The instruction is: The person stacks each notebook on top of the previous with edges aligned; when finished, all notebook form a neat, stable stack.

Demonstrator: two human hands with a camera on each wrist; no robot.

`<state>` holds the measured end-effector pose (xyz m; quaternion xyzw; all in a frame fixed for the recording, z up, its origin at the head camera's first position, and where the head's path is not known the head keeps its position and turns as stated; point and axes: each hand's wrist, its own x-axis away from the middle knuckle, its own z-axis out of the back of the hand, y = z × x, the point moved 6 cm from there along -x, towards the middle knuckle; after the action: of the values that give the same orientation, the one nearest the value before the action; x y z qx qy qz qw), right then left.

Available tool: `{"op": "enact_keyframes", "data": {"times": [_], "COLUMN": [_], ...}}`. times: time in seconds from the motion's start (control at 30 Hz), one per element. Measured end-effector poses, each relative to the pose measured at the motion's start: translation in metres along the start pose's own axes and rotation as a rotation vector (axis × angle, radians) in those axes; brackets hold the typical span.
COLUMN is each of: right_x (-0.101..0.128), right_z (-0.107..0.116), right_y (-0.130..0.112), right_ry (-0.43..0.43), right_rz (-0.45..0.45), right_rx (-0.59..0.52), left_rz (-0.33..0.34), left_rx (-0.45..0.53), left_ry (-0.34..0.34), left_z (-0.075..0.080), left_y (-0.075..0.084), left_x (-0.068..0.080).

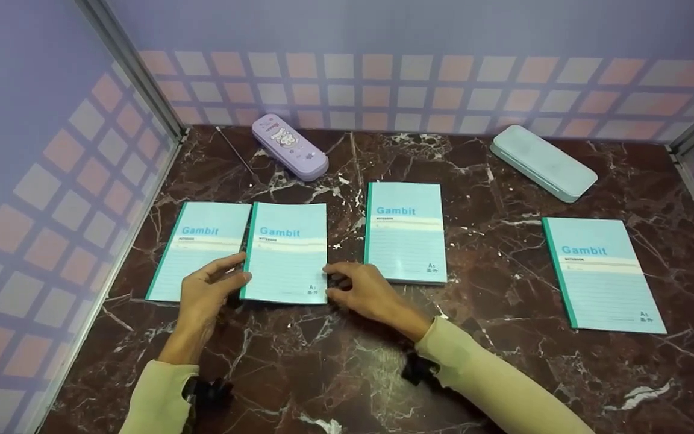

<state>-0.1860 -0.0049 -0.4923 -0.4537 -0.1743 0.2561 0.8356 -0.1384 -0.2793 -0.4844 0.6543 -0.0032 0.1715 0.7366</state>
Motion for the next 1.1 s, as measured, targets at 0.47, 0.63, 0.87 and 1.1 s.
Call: {"op": "enact_keyframes", "data": {"times": [0.47,0.63,0.87,1.1], "right_x": [0.000,0.001,0.002,0.003], "right_z": [0.004,0.006,0.005,0.011], "right_y": [0.005,0.008,0.013,0.010], "right_ry": [0.065,0.094,0.089,0.138], "right_rz": [-0.010,-0.024,-0.066,-0.006], "right_rx": [-0.096,-0.112,-0.240,-0.332], "left_rz": [0.001,0.034,0.075,0.004], "left_rx": [0.028,0.103,0.224,0.211], "left_ry": [-0.196,-0.209,-0.175,-0.083], "left_z": [-0.003,-0.003,-0.005,-0.005], "left_y": [-0.001,0.001,0.002,0.007], "left_x": [0.003,0.003,0.003,0.005]}}
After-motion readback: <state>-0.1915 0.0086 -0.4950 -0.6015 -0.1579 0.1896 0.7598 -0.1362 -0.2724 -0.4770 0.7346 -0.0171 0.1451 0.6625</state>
